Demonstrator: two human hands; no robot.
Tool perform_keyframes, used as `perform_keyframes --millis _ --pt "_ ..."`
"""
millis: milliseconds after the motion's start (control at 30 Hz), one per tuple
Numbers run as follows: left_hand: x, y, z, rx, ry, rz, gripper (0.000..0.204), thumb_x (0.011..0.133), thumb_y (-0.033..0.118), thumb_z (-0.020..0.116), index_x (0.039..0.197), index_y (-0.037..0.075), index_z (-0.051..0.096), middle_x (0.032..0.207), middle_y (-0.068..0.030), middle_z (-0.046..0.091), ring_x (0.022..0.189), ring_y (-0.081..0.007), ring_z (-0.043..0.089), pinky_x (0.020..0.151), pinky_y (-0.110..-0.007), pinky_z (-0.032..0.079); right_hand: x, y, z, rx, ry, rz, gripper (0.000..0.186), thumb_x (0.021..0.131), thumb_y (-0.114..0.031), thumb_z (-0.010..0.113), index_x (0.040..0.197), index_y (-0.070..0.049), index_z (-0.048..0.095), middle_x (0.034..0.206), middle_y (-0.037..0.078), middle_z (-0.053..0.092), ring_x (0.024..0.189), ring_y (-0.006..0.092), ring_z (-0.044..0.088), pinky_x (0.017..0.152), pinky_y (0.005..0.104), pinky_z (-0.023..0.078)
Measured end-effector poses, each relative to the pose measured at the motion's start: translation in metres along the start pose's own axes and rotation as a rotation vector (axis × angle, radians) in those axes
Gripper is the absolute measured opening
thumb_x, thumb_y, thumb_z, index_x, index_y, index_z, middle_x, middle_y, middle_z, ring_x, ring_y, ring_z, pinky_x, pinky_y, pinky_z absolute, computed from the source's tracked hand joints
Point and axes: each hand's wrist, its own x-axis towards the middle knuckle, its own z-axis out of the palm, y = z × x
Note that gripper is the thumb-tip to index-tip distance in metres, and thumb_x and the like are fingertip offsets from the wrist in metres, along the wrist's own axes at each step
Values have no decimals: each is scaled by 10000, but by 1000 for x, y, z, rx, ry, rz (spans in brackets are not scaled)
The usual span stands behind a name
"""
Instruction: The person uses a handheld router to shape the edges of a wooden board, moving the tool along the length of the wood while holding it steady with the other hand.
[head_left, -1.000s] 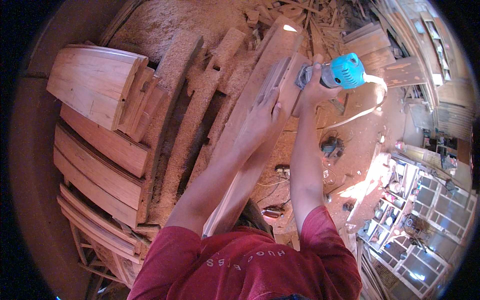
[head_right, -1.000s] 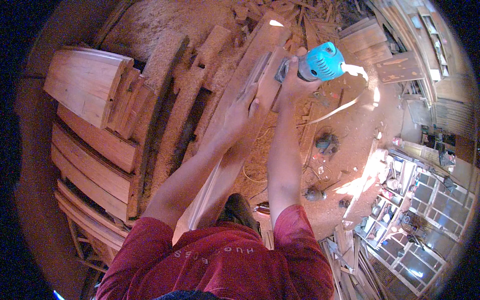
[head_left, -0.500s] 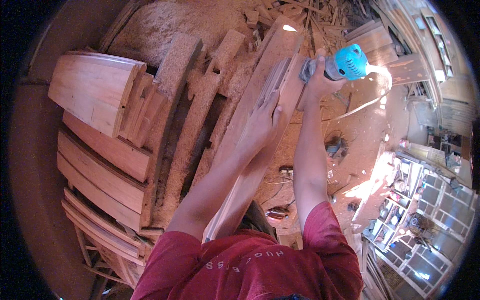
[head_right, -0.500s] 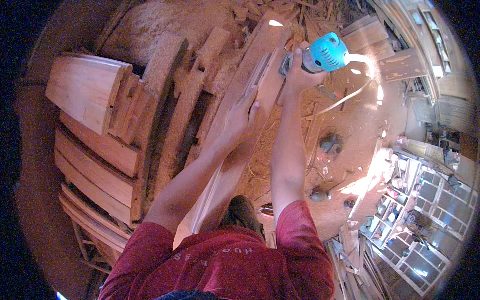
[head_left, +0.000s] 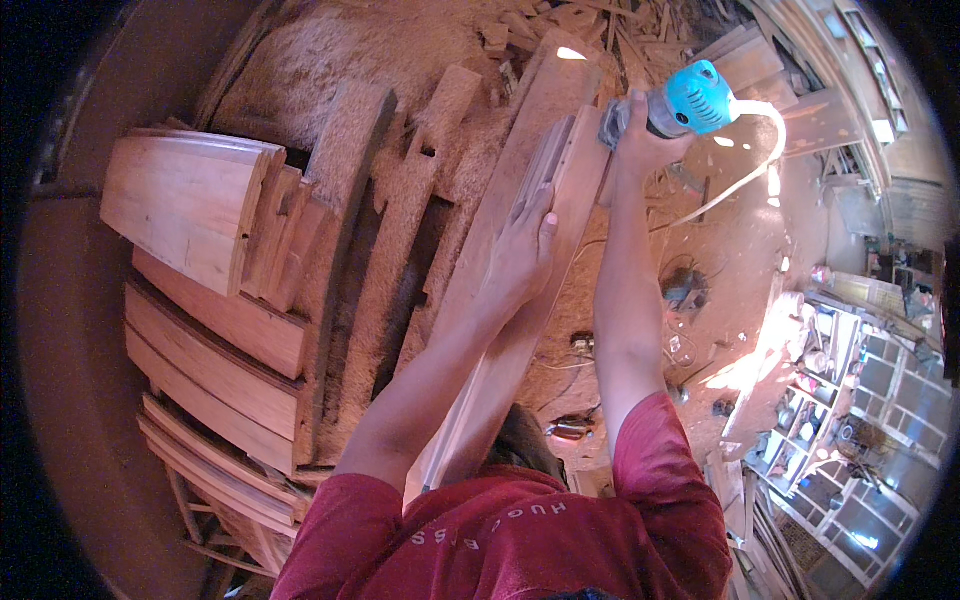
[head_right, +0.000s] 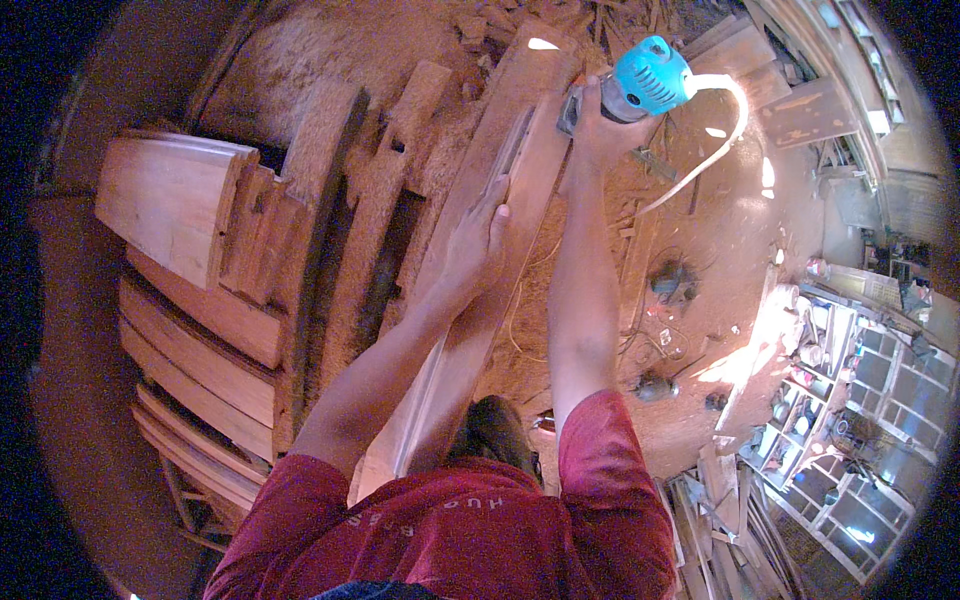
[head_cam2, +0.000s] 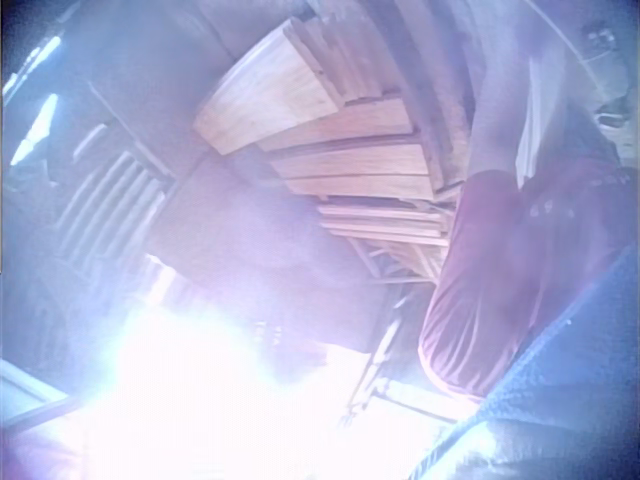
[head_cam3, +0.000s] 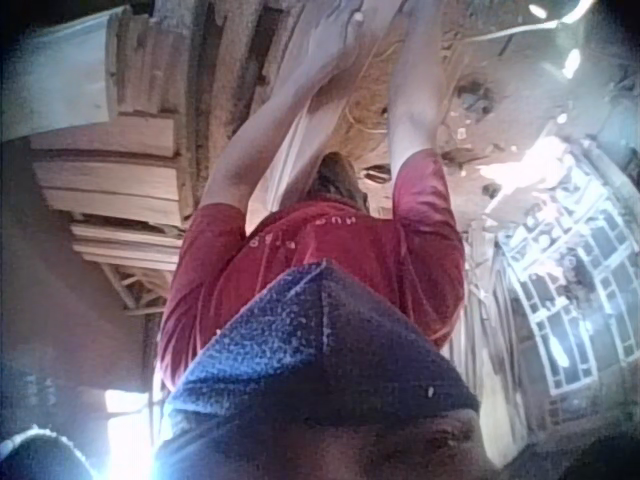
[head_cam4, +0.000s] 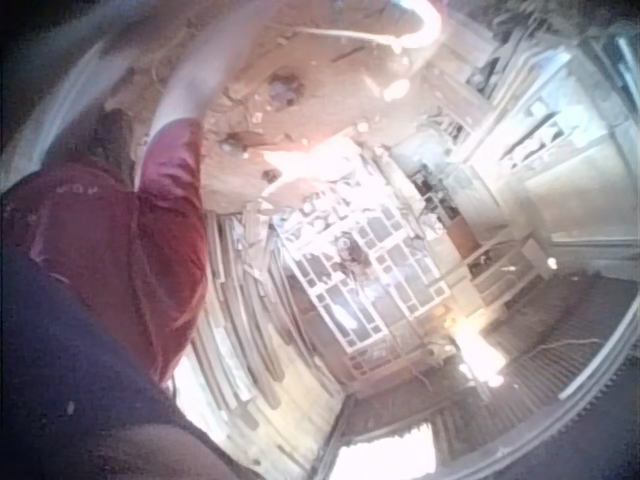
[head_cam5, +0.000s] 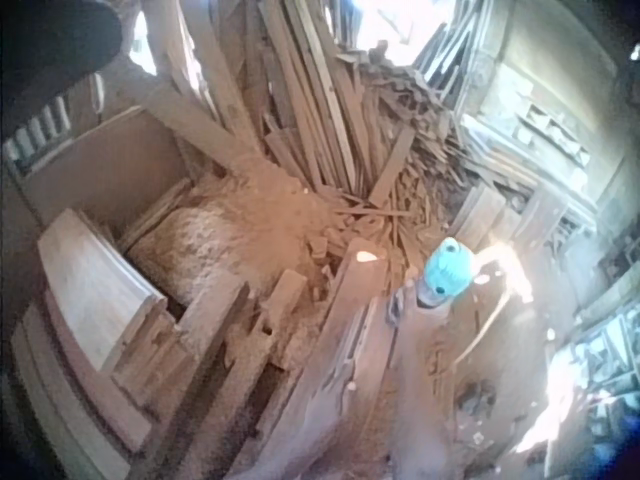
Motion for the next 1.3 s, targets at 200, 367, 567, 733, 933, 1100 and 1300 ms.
perform_keyframes --millis 200,367,567,733,933,1100,1300 --pt "0 0 1 -27 13 14 488 1069 278 381 1470 10 454 1487 -235 478 1390 -416 425 1158 -480 334 5 12 4 11 -49 66 815 653 -382 938 1191 89 546 1138 211 627 1052 324 627 934 431 494" --pt "0 4 1 -150 54 -2 477 1077 274 354 1437 -4 500 1449 -247 517 1363 -404 470 1155 -436 355 7 15 2 11 -95 107 822 666 -361 931 1230 77 523 1173 194 608 1086 288 614 963 419 482" --pt "0 5 2 -182 70 0 481 1080 269 334 1413 -23 522 1427 -256 538 1359 -397 485 1153 -429 360 -1 15 -9 13 -132 111 837 688 -347 924 1282 56 493 1205 187 590 1109 282 605 985 414 471" --pt "3 0 5 -209 75 37 489 1082 274 326 1408 -32 524 1422 -261 541 1359 -394 487 1152 -429 361 -11 6 -23 -112 -152 40 802 715 -302 916 1295 43 483 1211 179 586 1117 272 604 997 412 469" --pt "1 -4 7 -211 74 48 503 1086 297 326 1418 -27 518 1430 -256 537 1361 -390 487 1147 -420 365 -26 -16 -42 43 -181 129 822 702 -291 923 1309 33 473 1200 165 595 1115 267 601 1002 421 461" --pt "1 -4 7 -230 53 19 532 1092 335 308 1429 -24 508 1447 -245 527 1373 -380 478 1149 -416 359 -35 -28 -53 53 -177 99 859 674 -278 933 1322 35 463 1173 147 618 1071 263 620 965 411 484" --pt "1 1 4 -214 29 18 552 1093 346 299 1429 -43 499 1447 -257 521 1381 -385 467 1154 -417 351 -54 -38 -69 12 -187 192 834 685 -281 930 1304 28 464 1186 153 612 1061 250 625 930 391 509"
